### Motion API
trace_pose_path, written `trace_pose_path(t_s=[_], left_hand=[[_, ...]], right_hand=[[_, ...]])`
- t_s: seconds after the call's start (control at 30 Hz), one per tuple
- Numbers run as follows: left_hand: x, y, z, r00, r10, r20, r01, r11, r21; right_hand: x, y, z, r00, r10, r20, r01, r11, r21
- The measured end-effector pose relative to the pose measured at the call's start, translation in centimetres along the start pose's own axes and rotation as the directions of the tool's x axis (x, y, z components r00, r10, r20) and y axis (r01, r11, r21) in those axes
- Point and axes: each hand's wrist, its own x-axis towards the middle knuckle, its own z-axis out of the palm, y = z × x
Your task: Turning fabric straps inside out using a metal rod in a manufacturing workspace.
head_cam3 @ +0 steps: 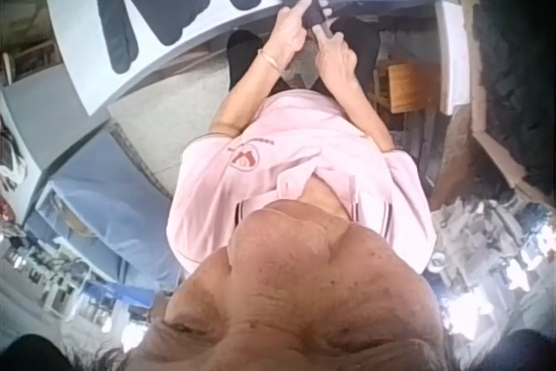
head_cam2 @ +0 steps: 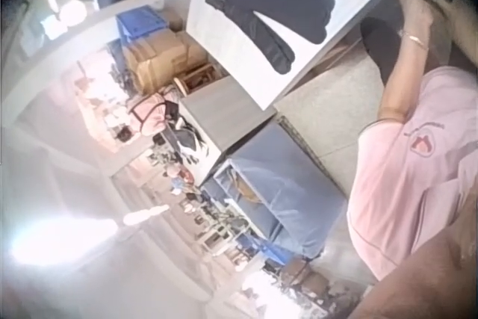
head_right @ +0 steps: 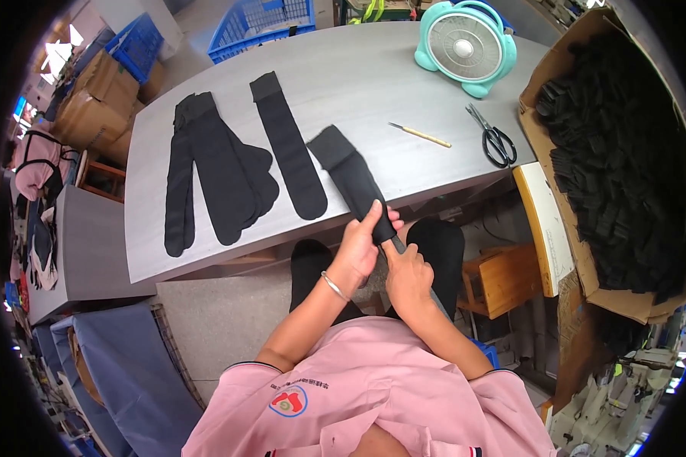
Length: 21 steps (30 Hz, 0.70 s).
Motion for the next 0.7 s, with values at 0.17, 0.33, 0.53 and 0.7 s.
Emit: trace_pose_path(t_s=[0.17,0.33,0.53,0.7], left_hand=[[0.1,-1.5,0.4,0.995,-0.035,0.089,0.043,0.994,-0.099],[1.8,1.7,0.4,0.999,-0.016,0.037,0.017,0.999,-0.033],[0.2,-0.5,1.6,0.997,0.049,0.065,-0.055,0.994,0.091],[-0.6,-0.9,0.7,0.989,-0.070,0.128,0.070,0.998,0.008]], right_hand=[[3.3,0.6,2.3,0.989,0.003,-0.145,0.020,0.988,0.155],[1.6,-0.4,-0.4,0.983,-0.014,-0.183,0.018,1.000,0.020],[1.5,0.5,0.6,0.989,0.071,-0.132,-0.073,0.997,-0.007],[2.9,0.7,2.3,0.979,0.058,-0.196,-0.047,0.997,0.061]])
